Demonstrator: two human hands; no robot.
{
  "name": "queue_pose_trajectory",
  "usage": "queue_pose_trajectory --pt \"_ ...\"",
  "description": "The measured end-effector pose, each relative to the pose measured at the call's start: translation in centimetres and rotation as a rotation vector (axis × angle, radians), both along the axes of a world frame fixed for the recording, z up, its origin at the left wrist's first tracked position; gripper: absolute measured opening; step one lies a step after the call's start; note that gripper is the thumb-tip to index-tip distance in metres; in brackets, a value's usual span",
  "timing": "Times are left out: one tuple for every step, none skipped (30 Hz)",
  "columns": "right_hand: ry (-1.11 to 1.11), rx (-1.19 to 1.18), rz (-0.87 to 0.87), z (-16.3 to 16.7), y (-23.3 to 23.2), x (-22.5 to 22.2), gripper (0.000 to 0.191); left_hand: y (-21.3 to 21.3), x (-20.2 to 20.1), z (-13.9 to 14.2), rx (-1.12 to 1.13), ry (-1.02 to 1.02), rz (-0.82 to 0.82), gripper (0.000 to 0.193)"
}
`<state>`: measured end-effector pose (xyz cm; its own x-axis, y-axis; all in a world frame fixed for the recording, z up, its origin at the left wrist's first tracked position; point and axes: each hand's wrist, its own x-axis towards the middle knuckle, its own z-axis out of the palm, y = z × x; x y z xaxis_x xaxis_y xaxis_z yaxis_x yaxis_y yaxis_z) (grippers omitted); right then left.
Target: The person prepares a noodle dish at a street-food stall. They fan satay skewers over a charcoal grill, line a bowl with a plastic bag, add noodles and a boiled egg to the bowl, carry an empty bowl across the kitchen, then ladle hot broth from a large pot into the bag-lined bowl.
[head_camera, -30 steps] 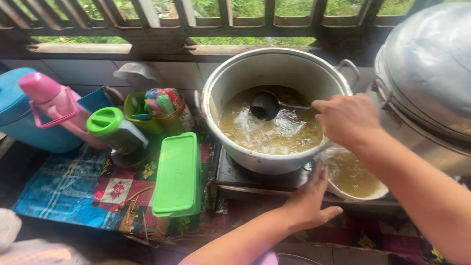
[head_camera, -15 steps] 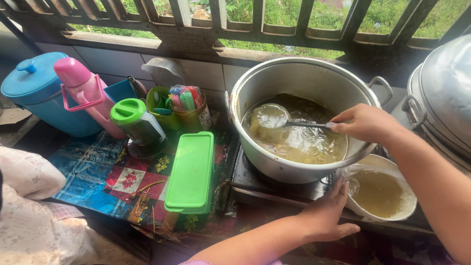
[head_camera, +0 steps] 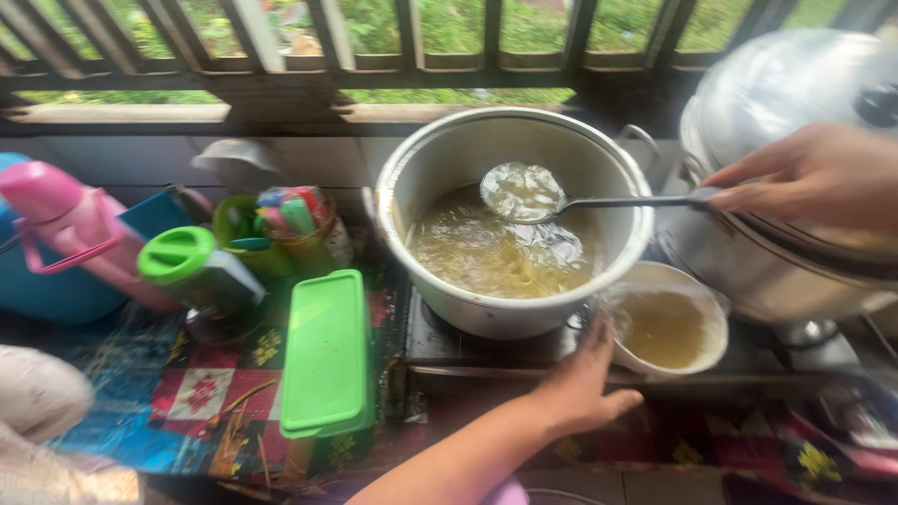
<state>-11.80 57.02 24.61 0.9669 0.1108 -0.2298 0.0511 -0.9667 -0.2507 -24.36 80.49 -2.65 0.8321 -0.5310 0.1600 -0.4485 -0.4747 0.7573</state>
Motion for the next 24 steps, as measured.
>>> queue_pose_trajectory --pt "0.019 -0.048 -0.017 0.1 -2.1 -0.2 0.045 0.0 -0.1 0.3 0.007 0.007 0.002 0.111" --pt "0.068 0.01 -0.032 -0.1 -4.4 -0.3 0.043 0.0 -0.1 0.7 0.013 0.012 0.005 0.11" --pt "0.116 0.067 -0.044 -0.3 -6.9 -0.4 0.042 0.0 -0.2 1.0 0.018 0.017 0.012 0.108" --pt "0.164 0.159 -0.046 -1.1 -9.4 -0.6 0.041 0.0 -0.3 1.3 0.021 0.036 0.016 0.108" --pt "0.186 0.235 -0.072 -2.6 -11.8 -1.2 0.041 0.0 -0.4 1.5 0.024 0.054 0.023 0.108" --pt "0.222 0.318 -0.099 -4.4 -14.1 -2.1 0.04 0.0 -0.5 1.7 0.027 0.073 0.032 0.108" --pt "0.242 0.378 -0.129 -6.3 -16.2 -2.9 0.04 0.0 -0.5 1.9 0.015 0.056 0.031 0.108" --pt "0.243 0.42 -0.163 -8.2 -18.1 -3.8 0.04 0.0 -0.5 2.0 0.003 0.038 0.03 0.108" --pt "0.238 0.451 -0.196 -10.0 -19.7 -4.6 0.039 0.0 -0.5 2.0 -0.01 0.021 0.031 0.108" --pt "0.22 0.477 -0.228 -11.7 -21.2 -5.5 0.039 -0.1 -0.5 2.1 -0.015 -0.005 0.033 0.108" --pt "0.199 0.492 -0.251 -13.4 -22.3 -6.3 0.038 -0.1 -0.4 2.1 -0.021 -0.031 0.036 0.108" --pt "0.174 0.503 -0.272 -14.9 -23.1 -6.9 0.038 -0.2 -0.4 2.1 -0.027 -0.057 0.04 0.108" --pt "0.147 0.508 -0.287 -16.1 -23.8 -7.5 0.037 -0.2 -0.4 2.1 -0.008 -0.029 0.045 0.107" --pt "0.118 0.506 -0.304 -17.1 -24.4 -8.1 0.037 -0.3 -0.4 2.2 0.011 0.0 0.049 0.106" --pt "0.086 0.503 -0.312 -18.1 -24.6 -8.5 0.036 -0.3 -0.4 2.2 0.031 0.029 0.052 0.105" --pt "0.048 0.491 -0.315 -19.2 -24.8 -8.9 0.036 -0.3 -0.4 2.3 0.027 0.022 0.051 0.105" --pt "0.017 0.474 -0.311 -20.1 -24.9 -9.3 0.036 -0.2 -0.4 2.3 0.024 0.014 0.051 0.104" --pt "-0.021 0.459 -0.304 -20.9 -25.1 -9.6 0.035 -0.2 -0.4 2.4 0.022 0.006 0.051 0.104" --pt "-0.055 0.434 -0.297 -21.4 -24.9 -9.9 0.035 -0.1 -0.4 2.4 0.02 0.011 0.05 0.104" --pt "-0.092 0.404 -0.287 -21.8 -24.4 -10.4 0.034 -0.1 -0.5 2.4 0.019 0.017 0.048 0.104" --pt "-0.126 0.372 -0.28 -21.6 -23.9 -10.9 0.034 0.0 -0.5 2.5 0.018 0.023 0.047 0.104" --pt "-0.171 0.323 -0.27 -21.2 -22.8 -11.2 0.033 0.0 -0.5 2.5 0.016 0.018 0.046 0.104" --pt "-0.233 0.251 -0.254 -20.1 -21.7 -11.3 0.033 0.0 -0.5 2.5 0.014 0.013 0.047 0.104" --pt "-0.308 0.154 -0.233 -18.6 -20.1 -11.2 0.033 0.0 -0.5 2.5 0.012 0.009 0.048 0.104"
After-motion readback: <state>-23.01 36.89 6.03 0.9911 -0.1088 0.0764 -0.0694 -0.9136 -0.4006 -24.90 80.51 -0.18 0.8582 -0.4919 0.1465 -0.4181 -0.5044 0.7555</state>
